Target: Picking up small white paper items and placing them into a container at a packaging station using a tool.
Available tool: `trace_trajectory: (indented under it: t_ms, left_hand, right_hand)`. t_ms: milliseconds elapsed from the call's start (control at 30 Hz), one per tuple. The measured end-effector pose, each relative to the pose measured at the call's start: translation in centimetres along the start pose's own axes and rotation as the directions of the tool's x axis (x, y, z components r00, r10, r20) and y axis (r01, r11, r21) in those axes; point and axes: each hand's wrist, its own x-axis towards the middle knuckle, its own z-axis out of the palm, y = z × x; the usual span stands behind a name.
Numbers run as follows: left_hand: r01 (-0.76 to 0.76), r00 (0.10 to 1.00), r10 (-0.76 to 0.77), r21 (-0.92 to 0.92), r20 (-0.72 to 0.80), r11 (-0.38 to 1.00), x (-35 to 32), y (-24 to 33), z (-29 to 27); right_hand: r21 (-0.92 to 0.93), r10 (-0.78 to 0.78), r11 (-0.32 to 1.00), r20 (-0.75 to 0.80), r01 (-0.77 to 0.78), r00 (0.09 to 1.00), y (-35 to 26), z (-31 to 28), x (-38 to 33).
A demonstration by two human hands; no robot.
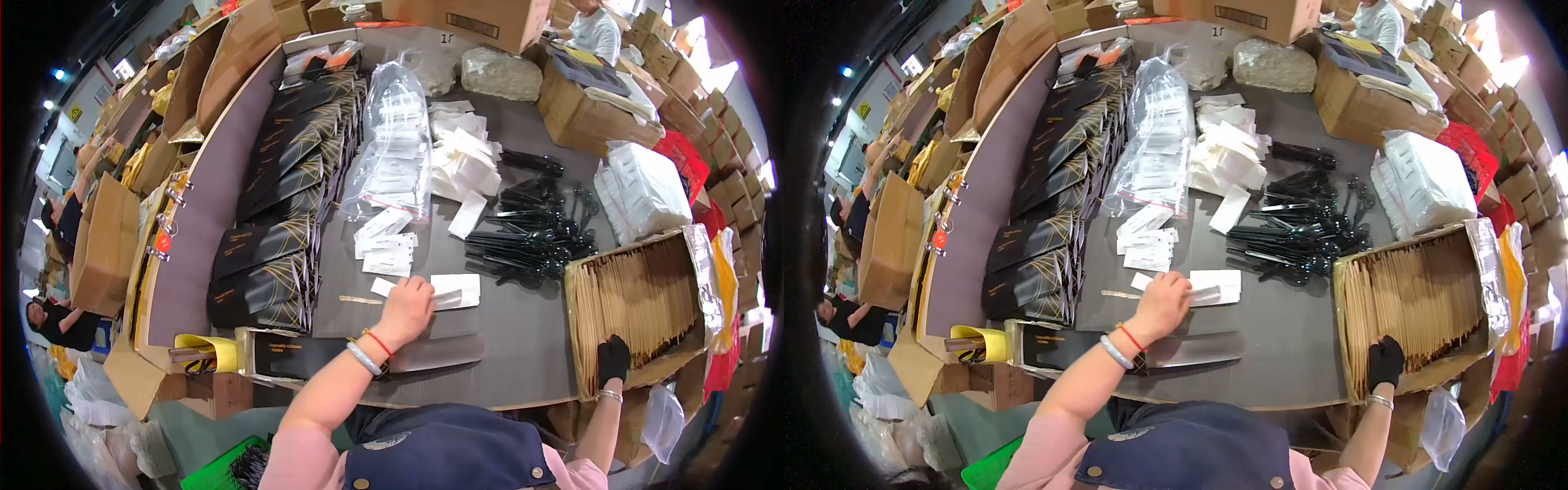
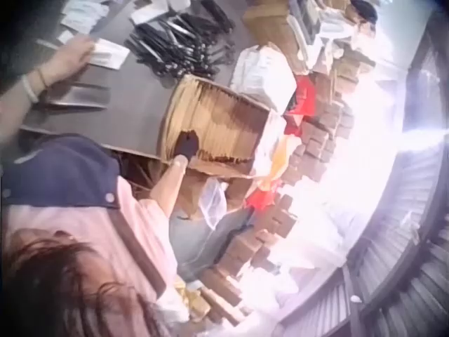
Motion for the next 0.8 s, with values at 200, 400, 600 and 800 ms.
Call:
trace_trajectory:
  t_ms: [200,400,600,800]
  left_hand:
    - [0.066,0.994,-0.071,0.052,0.084,0.996,0.3,1.2,0.8]
    - [0.146,0.978,-0.122,-0.136,0.167,0.980,-0.1,1.7,0.2]
    - [0.265,0.911,-0.136,-0.301,0.389,0.916,-3.3,3.2,-5.7]
    - [-0.081,0.967,0.047,0.127,0.252,0.989,-9.5,5.5,-5.1]
  right_hand:
    - [-0.202,0.019,0.979,0.048,-0.009,0.999,-2.5,-0.1,-0.6]
    - [0.464,0.059,0.880,-0.310,0.097,0.949,-5.7,2.5,-1.2]
    - [0.092,-0.671,0.732,-0.065,0.675,0.738,-21.0,7.8,0.6]
    - [-0.125,-0.710,0.701,-0.027,0.702,0.704,-21.2,9.9,2.9]
